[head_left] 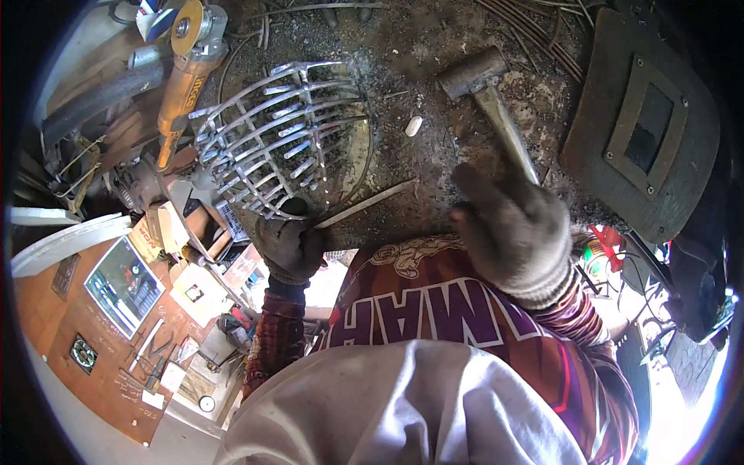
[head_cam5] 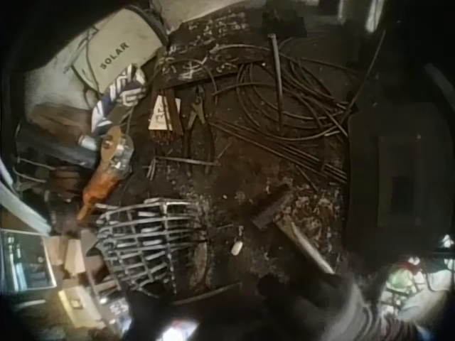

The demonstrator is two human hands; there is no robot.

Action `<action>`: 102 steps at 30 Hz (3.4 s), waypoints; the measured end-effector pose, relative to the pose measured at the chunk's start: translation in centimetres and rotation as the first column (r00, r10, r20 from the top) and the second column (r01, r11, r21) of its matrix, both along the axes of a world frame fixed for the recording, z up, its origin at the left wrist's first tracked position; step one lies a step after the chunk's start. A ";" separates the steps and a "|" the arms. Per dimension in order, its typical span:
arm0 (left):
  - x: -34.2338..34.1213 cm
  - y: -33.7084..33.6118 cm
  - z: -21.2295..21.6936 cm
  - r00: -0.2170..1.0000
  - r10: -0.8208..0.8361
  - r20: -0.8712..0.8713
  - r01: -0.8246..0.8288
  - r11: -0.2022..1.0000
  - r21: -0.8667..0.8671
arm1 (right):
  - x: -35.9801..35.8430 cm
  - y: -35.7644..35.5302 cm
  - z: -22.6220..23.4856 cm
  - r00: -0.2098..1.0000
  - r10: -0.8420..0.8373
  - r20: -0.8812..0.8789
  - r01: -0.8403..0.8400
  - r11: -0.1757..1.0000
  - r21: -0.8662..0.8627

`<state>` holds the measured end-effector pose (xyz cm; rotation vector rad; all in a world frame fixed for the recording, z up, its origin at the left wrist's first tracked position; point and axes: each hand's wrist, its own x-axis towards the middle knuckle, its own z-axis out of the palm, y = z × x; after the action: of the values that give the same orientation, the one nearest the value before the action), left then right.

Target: The person shapes a metal rod with a hammer on a workbench. The person then uses a welding torch to attach the rod to a metal cage structure, performing several spot welds while holding the rod in place by hand.

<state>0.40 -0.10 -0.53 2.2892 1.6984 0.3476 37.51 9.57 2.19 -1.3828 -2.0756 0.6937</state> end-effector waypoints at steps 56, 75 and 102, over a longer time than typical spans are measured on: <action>0.0 0.3 0.2 0.980 -0.080 0.181 0.030 0.965 0.262 | -5.8 -5.4 3.3 0.764 -0.526 -0.373 0.042 0.618 -0.785; 0.1 -0.8 -0.2 0.983 -0.034 0.182 -0.021 0.956 0.292 | 9.4 -12.8 -0.4 0.159 -0.769 -0.619 0.974 0.225 -0.030; 0.0 -0.8 0.1 0.987 -0.044 0.157 -0.012 0.940 0.340 | 29.0 -10.6 -5.2 0.099 -0.759 -0.643 0.903 0.341 -0.263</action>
<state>0.42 -0.86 -0.43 2.4249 1.6410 0.8621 66.46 -1.07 -3.03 -1.5590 -0.4563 0.3243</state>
